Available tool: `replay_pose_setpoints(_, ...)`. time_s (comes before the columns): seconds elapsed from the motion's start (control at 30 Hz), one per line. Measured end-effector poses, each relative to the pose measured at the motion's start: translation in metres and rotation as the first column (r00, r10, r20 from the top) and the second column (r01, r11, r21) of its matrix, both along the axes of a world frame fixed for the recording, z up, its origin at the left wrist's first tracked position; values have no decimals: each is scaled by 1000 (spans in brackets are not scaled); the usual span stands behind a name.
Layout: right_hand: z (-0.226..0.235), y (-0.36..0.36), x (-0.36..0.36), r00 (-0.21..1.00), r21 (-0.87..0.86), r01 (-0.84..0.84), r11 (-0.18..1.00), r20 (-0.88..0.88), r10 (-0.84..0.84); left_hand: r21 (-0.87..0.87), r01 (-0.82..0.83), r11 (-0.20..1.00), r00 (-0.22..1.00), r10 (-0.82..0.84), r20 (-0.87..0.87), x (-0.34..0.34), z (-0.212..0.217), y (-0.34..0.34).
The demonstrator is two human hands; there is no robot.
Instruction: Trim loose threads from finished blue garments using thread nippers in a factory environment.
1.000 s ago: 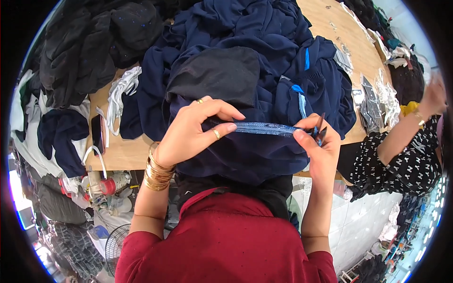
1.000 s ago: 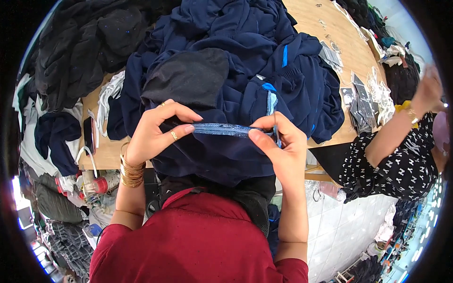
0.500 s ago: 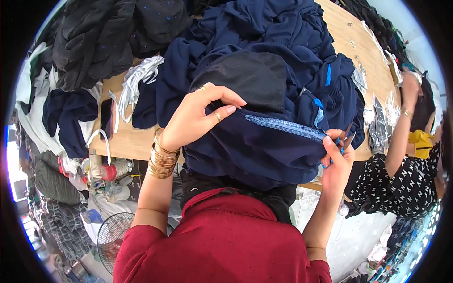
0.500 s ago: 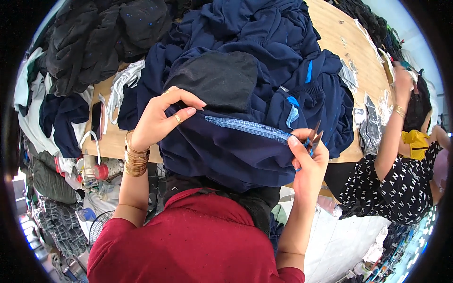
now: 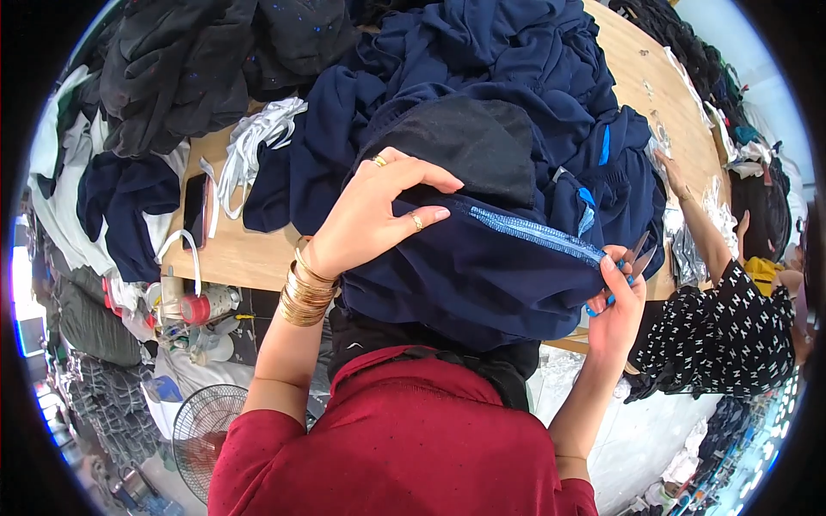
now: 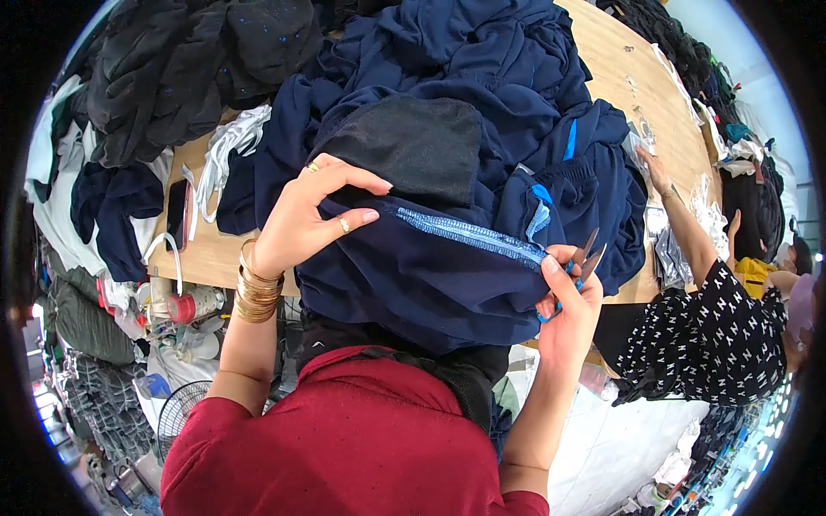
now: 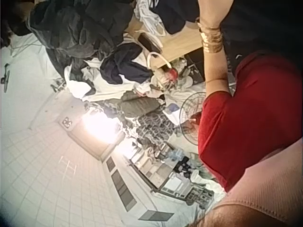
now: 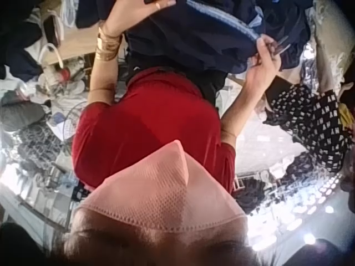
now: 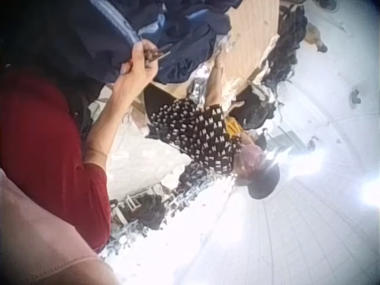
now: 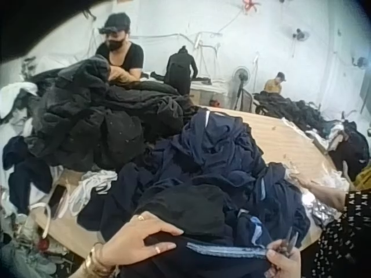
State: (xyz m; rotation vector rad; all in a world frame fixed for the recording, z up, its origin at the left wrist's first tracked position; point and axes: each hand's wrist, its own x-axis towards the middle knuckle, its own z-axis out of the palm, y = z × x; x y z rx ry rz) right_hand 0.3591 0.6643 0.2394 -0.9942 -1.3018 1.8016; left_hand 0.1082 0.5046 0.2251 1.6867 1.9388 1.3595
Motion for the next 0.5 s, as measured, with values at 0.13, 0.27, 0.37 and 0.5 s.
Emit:
replay_pose_setpoints(0.13, 1, 0, -2, 1000, 2, -8, 1000, 4, 8, -48, -28, 998, 992, 22, -124, 8, -7, 5)
replay_pose_setpoints(0.27, -3, 2, -8, 898, 575, -74, 815, 394, -197, -59, -25, 998, 988, 16, -151, 8, -10, 8)
replay_pose_setpoints(0.37, 5, -16, -35, 891, 881, -227, 416, 360, -277, -28, -36, 999, 991, 32, -130, 6, -11, 7)
replay_pose_setpoints(0.5, 7, -50, -76, 897, 816, -413, 405, 441, 27, -26, -46, 999, 992, 43, -117, 5, -8, 3)
